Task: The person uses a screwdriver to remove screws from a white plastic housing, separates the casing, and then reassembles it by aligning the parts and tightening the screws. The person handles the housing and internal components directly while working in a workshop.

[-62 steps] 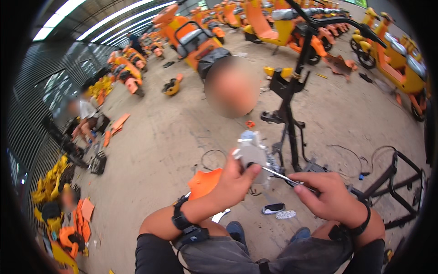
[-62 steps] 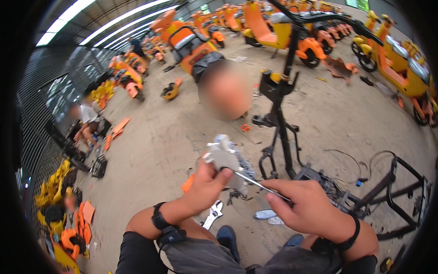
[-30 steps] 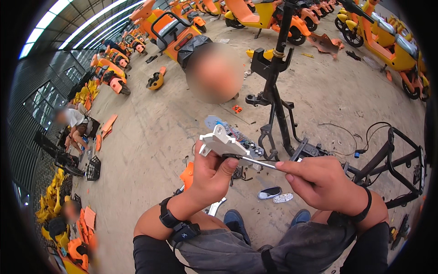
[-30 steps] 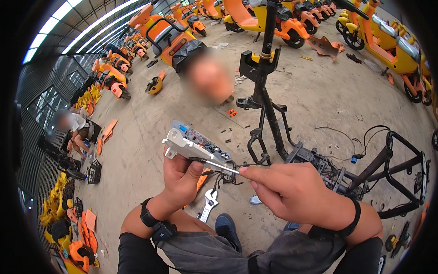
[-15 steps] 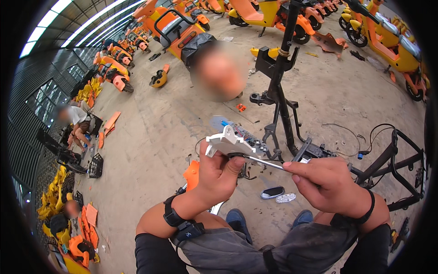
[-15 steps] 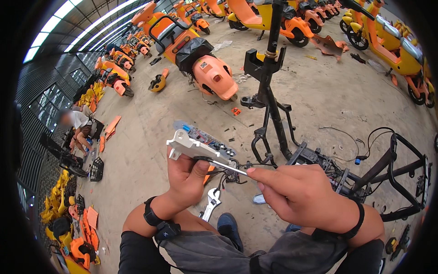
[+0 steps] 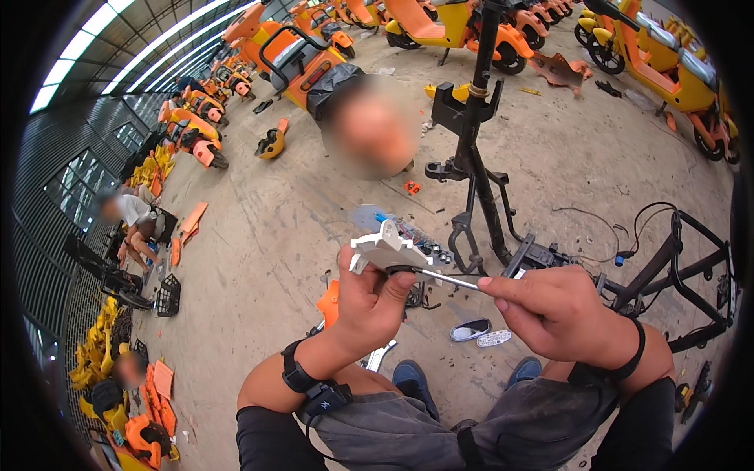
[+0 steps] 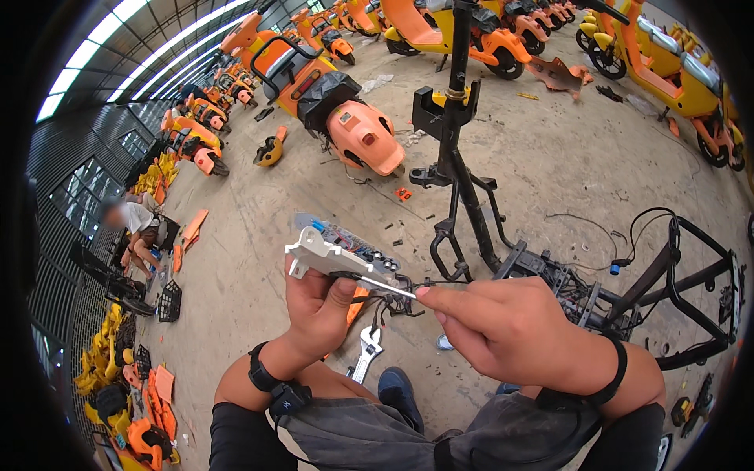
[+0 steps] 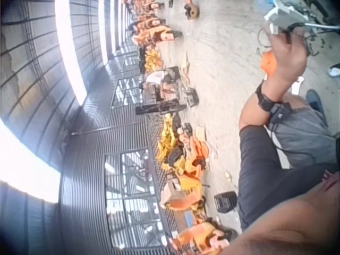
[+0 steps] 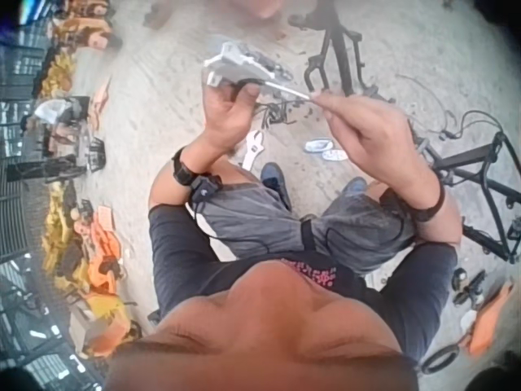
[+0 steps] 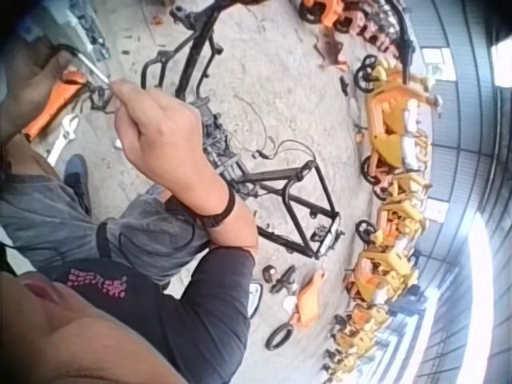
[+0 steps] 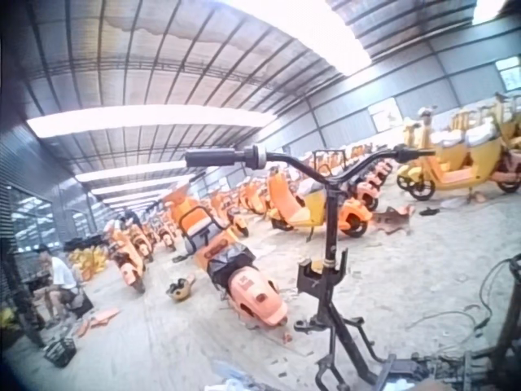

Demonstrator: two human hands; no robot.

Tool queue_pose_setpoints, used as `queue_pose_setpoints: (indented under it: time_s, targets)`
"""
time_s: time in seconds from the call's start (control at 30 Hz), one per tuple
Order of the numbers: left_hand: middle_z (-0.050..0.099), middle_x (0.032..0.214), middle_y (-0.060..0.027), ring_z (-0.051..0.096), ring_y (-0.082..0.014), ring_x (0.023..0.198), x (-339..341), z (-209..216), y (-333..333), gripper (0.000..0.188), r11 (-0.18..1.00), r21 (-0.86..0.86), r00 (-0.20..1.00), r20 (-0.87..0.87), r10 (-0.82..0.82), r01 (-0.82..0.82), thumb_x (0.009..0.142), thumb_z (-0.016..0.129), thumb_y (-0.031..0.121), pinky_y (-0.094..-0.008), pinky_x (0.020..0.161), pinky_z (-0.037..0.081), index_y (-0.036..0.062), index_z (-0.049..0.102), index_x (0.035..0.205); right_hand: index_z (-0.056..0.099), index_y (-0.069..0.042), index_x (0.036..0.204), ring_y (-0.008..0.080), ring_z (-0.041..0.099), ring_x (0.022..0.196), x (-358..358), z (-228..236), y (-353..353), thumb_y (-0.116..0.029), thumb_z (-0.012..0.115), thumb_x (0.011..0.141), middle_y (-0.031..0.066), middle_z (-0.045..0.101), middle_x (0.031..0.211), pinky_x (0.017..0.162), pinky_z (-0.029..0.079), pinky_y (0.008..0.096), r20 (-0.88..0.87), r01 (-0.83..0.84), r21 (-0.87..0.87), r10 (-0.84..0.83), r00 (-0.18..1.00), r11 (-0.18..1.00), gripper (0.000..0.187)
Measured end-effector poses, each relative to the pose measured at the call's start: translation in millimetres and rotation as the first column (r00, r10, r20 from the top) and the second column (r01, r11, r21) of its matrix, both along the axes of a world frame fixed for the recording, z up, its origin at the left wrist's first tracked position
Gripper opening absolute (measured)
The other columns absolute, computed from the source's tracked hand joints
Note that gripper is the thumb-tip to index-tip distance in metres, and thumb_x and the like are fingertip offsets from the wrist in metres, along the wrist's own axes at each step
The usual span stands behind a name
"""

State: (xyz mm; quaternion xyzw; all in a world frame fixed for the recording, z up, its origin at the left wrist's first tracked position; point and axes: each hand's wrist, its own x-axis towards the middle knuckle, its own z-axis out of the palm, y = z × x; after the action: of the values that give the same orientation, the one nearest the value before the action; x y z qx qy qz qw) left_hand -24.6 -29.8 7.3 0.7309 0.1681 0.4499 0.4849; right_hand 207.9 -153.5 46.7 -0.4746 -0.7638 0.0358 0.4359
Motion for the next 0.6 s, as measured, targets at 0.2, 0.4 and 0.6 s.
queue_pose_setpoints:
  time_s: [0.2,0.4,0.6]
  targets:
    - [0.058,0.120,-0.0142,0.060,-0.0174,0.105,3,2,-3,0.044,0.999,-0.032,0.998,-0.044,-0.043,0.041,0.099,0.057,0.003,-0.0324,0.088,0.051,0.0052,0.026,0.130,0.071,-0.009,0.112,0.0189,0.059,0.050,2,-1,-1,-0.002,0.071,0.078,0.0020,0.060,0.063,0.044,0.046,0.0322,0.043,-0.004,0.002,0.004,0.999,1.000,0.035]
    - [0.059,0.110,-0.0120,0.062,-0.0152,0.091,-2,-3,-3,0.045,0.993,0.112,0.996,-0.090,-0.014,0.024,0.097,0.057,-0.002,-0.0305,0.078,0.053,0.0045,0.029,0.132,0.072,-0.008,0.111,0.0210,0.058,0.050,-2,-3,-1,-0.001,0.072,0.076,0.0040,0.059,0.063,0.044,0.044,0.0327,0.005,-0.022,-0.038,0.022,1.000,0.999,0.035]
    - [0.059,0.111,-0.0125,0.062,-0.0171,0.095,-3,-1,-8,0.050,0.996,0.066,0.979,-0.197,-0.051,0.065,0.097,0.059,-0.001,-0.0306,0.080,0.052,0.0029,0.028,0.136,0.074,-0.004,0.104,0.0224,0.057,0.048,-6,-3,-5,0.002,0.069,0.079,0.0083,0.061,0.063,0.045,0.043,0.0315,-0.126,-0.019,-0.141,0.001,0.992,0.990,0.027]
